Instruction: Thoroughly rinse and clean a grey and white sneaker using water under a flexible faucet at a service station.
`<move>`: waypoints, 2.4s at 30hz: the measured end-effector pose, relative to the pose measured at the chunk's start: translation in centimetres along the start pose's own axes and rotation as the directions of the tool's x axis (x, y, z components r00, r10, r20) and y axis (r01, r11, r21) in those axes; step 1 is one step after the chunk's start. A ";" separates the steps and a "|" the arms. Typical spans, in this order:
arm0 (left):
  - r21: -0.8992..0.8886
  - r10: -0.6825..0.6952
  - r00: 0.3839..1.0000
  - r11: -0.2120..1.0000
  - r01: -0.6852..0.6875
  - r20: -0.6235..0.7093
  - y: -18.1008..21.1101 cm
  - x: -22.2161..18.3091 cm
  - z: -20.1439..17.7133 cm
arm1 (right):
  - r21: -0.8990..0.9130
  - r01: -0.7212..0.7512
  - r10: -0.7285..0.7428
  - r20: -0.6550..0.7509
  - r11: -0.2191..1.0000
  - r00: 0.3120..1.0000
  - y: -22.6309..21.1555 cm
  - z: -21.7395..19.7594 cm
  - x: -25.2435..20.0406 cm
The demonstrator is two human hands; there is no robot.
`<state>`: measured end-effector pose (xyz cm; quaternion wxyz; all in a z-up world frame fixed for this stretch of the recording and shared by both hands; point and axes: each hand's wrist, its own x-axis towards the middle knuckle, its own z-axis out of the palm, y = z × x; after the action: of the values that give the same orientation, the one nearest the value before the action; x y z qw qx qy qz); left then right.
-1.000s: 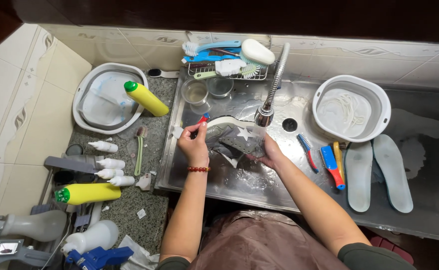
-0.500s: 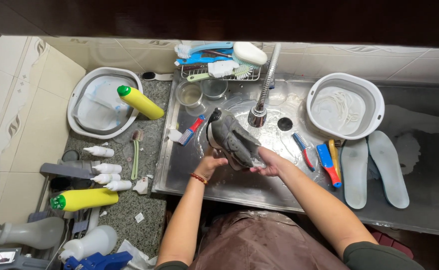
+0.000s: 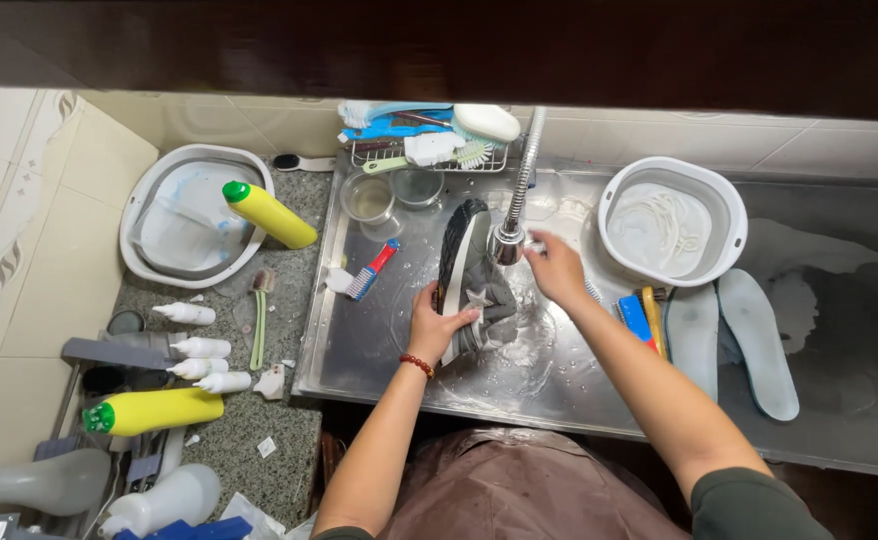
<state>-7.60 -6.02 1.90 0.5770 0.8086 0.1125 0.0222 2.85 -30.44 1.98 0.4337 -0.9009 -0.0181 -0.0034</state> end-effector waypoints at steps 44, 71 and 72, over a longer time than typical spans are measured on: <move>0.565 -0.131 0.989 0.812 0.149 -0.073 13.3 -3.6 -8.6 | 0.179 0.167 -0.219 0.328 0.970 0.919 -3.6 5.6 -4.8; 0.400 -0.112 0.978 0.900 0.174 -0.174 10.4 -2.5 -11.4 | -0.132 0.368 -0.316 0.304 0.921 0.899 -10.8 4.1 -2.9; 0.352 -0.147 0.973 0.914 0.202 -0.177 9.9 -2.5 -11.5 | 0.001 0.349 -0.339 0.244 0.937 0.909 -11.6 3.1 -3.2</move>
<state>-10.35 1.05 15.25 0.4052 0.8851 0.2289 0.0086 -0.77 -20.87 9.00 0.4016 -0.8863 -0.2288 0.0287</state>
